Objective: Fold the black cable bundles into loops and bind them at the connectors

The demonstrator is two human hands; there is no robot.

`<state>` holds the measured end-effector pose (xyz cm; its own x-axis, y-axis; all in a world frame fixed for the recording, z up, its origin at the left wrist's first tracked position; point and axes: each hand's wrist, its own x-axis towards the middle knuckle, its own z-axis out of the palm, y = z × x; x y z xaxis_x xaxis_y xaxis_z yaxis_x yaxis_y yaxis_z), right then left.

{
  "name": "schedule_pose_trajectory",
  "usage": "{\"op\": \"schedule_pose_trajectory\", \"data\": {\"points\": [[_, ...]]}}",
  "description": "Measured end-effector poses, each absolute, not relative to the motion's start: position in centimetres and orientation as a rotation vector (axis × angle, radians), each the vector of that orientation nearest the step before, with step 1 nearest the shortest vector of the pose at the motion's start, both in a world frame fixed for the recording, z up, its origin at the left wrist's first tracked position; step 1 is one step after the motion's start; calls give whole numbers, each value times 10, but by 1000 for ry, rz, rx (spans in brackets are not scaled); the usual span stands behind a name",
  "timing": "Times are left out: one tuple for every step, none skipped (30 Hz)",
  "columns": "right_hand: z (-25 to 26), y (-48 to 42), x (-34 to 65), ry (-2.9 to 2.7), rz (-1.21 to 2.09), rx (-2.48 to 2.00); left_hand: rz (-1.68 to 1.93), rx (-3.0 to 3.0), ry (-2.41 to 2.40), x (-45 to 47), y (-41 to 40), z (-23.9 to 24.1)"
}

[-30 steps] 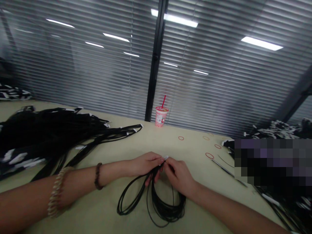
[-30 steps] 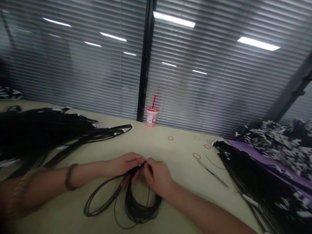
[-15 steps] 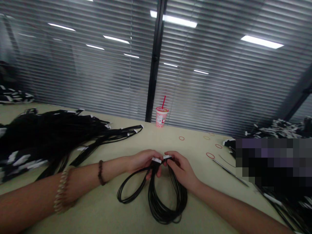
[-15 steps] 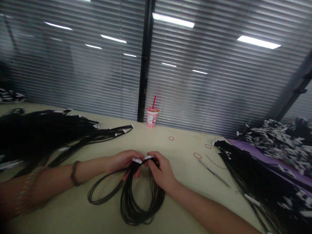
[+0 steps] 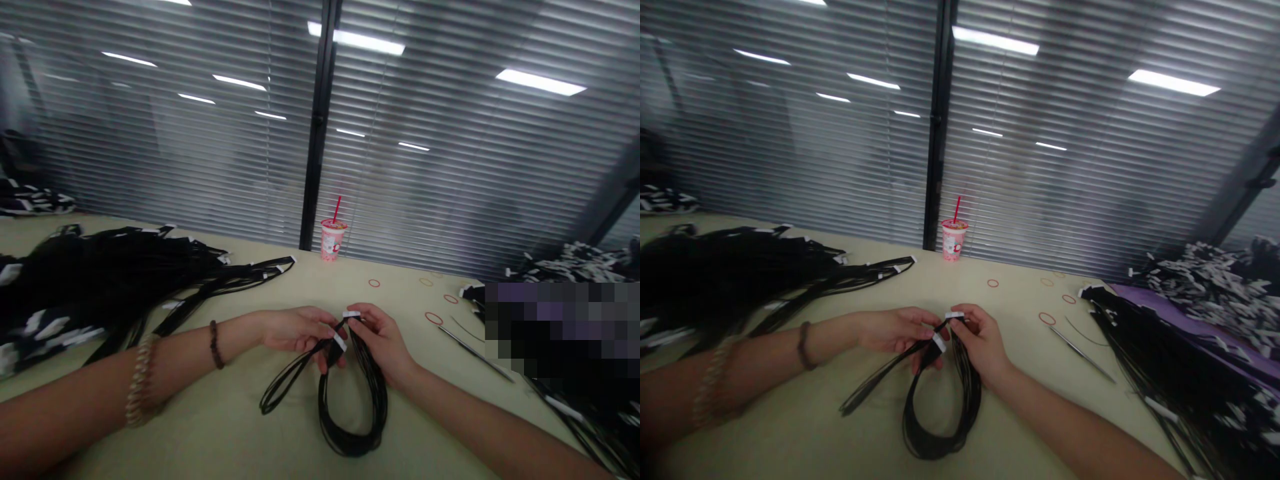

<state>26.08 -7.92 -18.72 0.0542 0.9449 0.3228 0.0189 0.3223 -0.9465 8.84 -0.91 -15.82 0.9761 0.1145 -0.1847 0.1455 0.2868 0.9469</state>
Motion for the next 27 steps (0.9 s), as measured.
{"op": "schedule_pose_trajectory", "data": {"points": [[-187,-79,261,-1303,922,-1003,-27,1288,241,89,-9,-158],[-187,-79,261,-1291,928,-1008,-32,1284,250,89,-8,-158],[-186,-78,261,-1275,937,-1011,-36,1269,258,89,-7,-159],[-185,-78,261,-1251,947,-1014,-43,1243,265,89,-6,-159],[-184,-78,261,-1221,960,-1017,-52,1209,270,89,-4,-159],[-183,-78,262,-1185,978,-1018,-62,1173,272,89,-3,-160],[-182,-79,262,-1146,1005,-1013,-71,1143,272,89,-1,-160],[-180,-79,263,-1108,1038,-1003,-75,1122,273,89,0,-161],[-179,-79,264,-1072,1073,-991,-81,1114,279,90,2,-161],[-178,-79,265,-1041,1104,-975,-92,1114,290,90,3,-162],[-178,-79,266,-1015,1131,-959,-111,1116,305,90,4,-162],[-177,-79,267,-996,1153,-946,-130,1119,319,91,4,-163],[-177,-79,268,-984,1174,-936,-145,1121,330,91,5,-163],[-177,-79,268,-977,1192,-927,-153,1122,336,91,5,-163],[-177,-78,269,-975,1209,-919,-153,1123,334,91,4,-162],[-177,-78,269,-981,1224,-912,-142,1125,324,91,3,-162],[-178,-77,270,-994,1237,-906,-127,1132,306,91,2,-161],[-178,-77,270,-1012,1245,-902,-108,1147,285,91,1,-161],[-179,-77,269,-1031,1247,-901,-88,1171,267,90,-1,-160],[-179,-77,269,-1047,1245,-903,-65,1203,257,90,-4,-160],[-180,-77,269,-1060,1241,-905,-45,1239,258,90,-6,-159],[-180,-77,269,-1070,1236,-904,-28,1273,268,89,-7,-159],[-180,-78,269,-1081,1232,-898,-14,1299,280,89,-9,-159],[-180,-78,269,-1093,1231,-888,-6,1315,289,89,-10,-160],[-180,-79,269,-1107,1235,-875,-4,1321,291,89,-10,-160],[-180,-79,269,-1119,1240,-864,-6,1323,289,89,-10,-161],[-180,-79,269,-1125,1245,-860,-8,1324,284,88,-10,-162]]}}
